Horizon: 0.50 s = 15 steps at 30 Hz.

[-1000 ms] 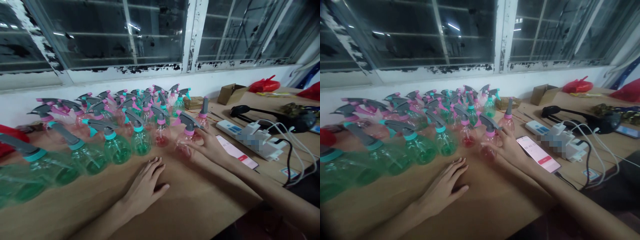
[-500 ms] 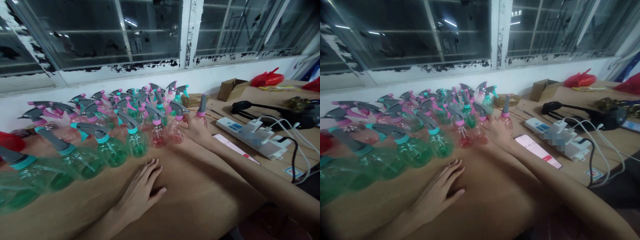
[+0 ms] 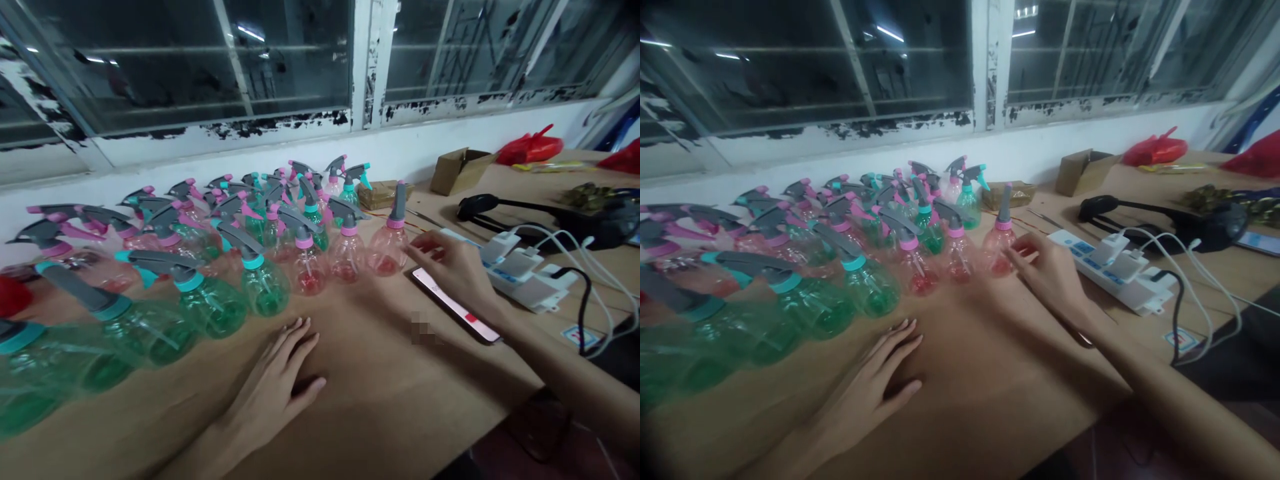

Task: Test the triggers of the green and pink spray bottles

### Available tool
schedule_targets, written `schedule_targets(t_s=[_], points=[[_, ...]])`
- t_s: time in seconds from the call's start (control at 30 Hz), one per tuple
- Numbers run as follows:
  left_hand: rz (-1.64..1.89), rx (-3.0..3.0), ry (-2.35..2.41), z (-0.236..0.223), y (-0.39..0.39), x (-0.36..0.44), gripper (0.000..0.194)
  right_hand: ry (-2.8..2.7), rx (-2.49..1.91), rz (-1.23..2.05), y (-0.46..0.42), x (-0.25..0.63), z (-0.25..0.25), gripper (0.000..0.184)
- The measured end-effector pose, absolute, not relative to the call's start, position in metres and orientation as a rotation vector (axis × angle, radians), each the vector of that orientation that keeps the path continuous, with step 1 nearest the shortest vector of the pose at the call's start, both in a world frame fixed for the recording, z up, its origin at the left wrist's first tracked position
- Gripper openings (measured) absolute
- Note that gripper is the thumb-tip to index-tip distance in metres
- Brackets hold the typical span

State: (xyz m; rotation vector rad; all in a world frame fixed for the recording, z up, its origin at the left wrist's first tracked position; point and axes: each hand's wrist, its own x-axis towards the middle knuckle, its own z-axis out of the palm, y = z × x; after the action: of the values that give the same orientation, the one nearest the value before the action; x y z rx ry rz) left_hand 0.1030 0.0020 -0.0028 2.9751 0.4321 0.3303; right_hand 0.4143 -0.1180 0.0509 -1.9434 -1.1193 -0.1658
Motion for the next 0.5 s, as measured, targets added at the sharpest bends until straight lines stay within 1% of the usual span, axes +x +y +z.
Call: schedule_targets(t_s=[0.1, 0.13, 0.2, 0.3, 0.5], points=[[0.351, 2.957, 0.446, -0.002, -0.001, 0.103, 0.048, -1.053, -2.082, -0.303, -0.113, 0.438, 0.042, 0.055], [0.357, 2.954, 0.45, -0.001, -0.002, 0.102, 0.048, -1.058, -2.077, -0.296, -0.107, 0.443, 0.038, 0.063], [0.374, 2.951, 0.452, 0.001, -0.007, 0.101, 0.047, -1.089, -2.061, -0.277, -0.094, 0.45, 0.031, 0.07], [0.401, 2.943, 0.454, 0.004, -0.015, 0.1, 0.045, -1.112, -2.029, -0.241, -0.076, 0.45, 0.024, 0.072], [0.484, 2.87, 0.416, 0.007, -0.029, 0.105, 0.041, -1.138, -2.037, -0.174, -0.079, 0.44, 0.03, 0.059]])
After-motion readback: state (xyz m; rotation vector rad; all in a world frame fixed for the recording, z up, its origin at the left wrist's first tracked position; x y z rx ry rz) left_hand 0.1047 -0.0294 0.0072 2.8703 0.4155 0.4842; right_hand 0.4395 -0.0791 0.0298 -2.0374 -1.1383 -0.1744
